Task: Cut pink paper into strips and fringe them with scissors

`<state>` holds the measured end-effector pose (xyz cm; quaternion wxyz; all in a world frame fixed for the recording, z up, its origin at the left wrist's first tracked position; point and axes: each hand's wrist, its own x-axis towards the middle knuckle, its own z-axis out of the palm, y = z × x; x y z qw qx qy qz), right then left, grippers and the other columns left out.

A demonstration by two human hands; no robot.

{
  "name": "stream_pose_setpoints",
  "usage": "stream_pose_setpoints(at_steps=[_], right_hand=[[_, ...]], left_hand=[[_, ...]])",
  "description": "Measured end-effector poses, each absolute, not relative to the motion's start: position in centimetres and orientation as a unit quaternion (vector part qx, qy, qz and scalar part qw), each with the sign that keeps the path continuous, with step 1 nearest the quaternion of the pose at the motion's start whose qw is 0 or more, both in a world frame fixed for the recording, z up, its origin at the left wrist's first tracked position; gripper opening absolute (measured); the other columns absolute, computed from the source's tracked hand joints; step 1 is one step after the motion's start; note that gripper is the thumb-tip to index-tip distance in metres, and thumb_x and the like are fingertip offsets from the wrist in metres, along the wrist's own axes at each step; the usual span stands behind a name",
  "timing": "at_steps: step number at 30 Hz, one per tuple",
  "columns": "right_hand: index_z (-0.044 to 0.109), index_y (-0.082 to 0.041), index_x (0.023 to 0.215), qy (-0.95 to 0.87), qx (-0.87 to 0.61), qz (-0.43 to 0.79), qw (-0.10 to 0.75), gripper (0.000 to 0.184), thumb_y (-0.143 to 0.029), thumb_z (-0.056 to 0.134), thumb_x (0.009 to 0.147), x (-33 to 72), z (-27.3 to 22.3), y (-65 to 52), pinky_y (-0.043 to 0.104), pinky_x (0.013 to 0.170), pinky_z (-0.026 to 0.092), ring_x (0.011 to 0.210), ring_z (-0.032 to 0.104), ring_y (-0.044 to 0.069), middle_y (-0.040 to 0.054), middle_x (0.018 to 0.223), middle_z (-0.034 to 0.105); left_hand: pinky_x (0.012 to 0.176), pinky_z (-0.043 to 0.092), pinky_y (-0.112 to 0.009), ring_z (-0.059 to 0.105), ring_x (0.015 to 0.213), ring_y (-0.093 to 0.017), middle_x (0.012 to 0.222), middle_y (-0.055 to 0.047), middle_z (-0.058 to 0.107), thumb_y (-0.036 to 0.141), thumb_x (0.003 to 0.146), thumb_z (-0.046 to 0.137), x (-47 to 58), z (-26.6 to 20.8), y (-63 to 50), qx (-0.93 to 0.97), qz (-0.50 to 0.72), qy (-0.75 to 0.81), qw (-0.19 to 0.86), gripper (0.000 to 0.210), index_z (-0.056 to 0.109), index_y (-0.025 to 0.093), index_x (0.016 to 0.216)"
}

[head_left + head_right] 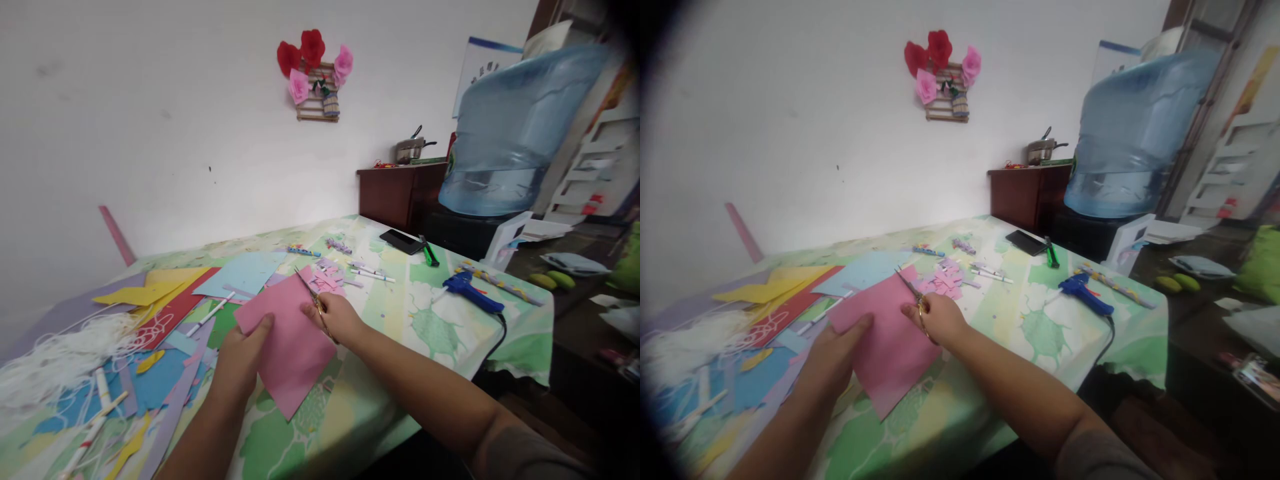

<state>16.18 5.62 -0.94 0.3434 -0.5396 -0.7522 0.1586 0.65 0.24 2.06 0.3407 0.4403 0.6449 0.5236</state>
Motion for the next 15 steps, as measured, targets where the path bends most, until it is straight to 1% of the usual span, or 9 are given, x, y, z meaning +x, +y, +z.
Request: stream_pose_setpoints(at_steps=[4, 8, 10, 12, 15], right_hand=[[0.039, -0.018, 0.055, -0.746, -0.547, 0.160, 0.344, 0.043, -0.060, 0.036, 0.065, 16.1, -0.8, 5.6, 0.019, 0.041, 0.020, 0.044, 0.032, 0.007, -0.0048, 0.046, 0.038], [0.039, -0.018, 0.053, -0.741, -0.551, 0.162, 0.349, 0.043, -0.060, 0.042, 0.061, 16.2, -0.9, 5.9, 0.018, 0.040, 0.020, 0.044, 0.033, 0.007, -0.0053, 0.046, 0.038], [0.040, -0.018, 0.053, -0.736, -0.555, 0.166, 0.350, 0.042, -0.060, 0.044, 0.059, 16.2, -1.0, 6.0, 0.018, 0.040, 0.021, 0.044, 0.033, 0.007, -0.0054, 0.046, 0.038], [0.043, -0.018, 0.053, -0.733, -0.562, 0.166, 0.345, 0.042, -0.060, 0.044, 0.059, 16.2, -1.0, 6.1, 0.018, 0.040, 0.021, 0.044, 0.034, 0.007, -0.0052, 0.046, 0.039], [0.048, -0.018, 0.057, -0.728, -0.582, 0.155, 0.329, 0.043, -0.060, 0.042, 0.060, 16.1, -1.0, 6.2, 0.018, 0.041, 0.023, 0.047, 0.039, 0.007, -0.0036, 0.051, 0.045]], left_hand=[[0.061, 0.046, -0.031, 0.058, 0.073, -0.023, 0.082, -0.010, 0.062, 0.042, 0.057, 0.056, 0.6, 2.1, 0.2, 0.444, 0.526, 0.640, 0.340, 0.042, 0.057, 0.012, 0.087], [0.058, 0.046, -0.029, 0.058, 0.070, -0.021, 0.080, -0.009, 0.063, 0.039, 0.057, 0.057, 0.9, 2.7, 0.0, 0.429, 0.512, 0.672, 0.318, 0.035, 0.059, 0.013, 0.081], [0.058, 0.046, -0.028, 0.058, 0.070, -0.021, 0.080, -0.009, 0.063, 0.039, 0.057, 0.057, 0.9, 2.7, 0.1, 0.427, 0.515, 0.671, 0.319, 0.035, 0.059, 0.013, 0.080], [0.059, 0.046, -0.029, 0.058, 0.070, -0.021, 0.080, -0.009, 0.063, 0.040, 0.057, 0.057, 0.7, 2.4, 0.3, 0.425, 0.523, 0.664, 0.326, 0.037, 0.058, 0.012, 0.081], [0.058, 0.046, -0.029, 0.058, 0.070, -0.021, 0.081, -0.009, 0.062, 0.042, 0.055, 0.057, 0.3, 1.7, 0.8, 0.413, 0.541, 0.653, 0.333, 0.039, 0.058, 0.013, 0.082]])
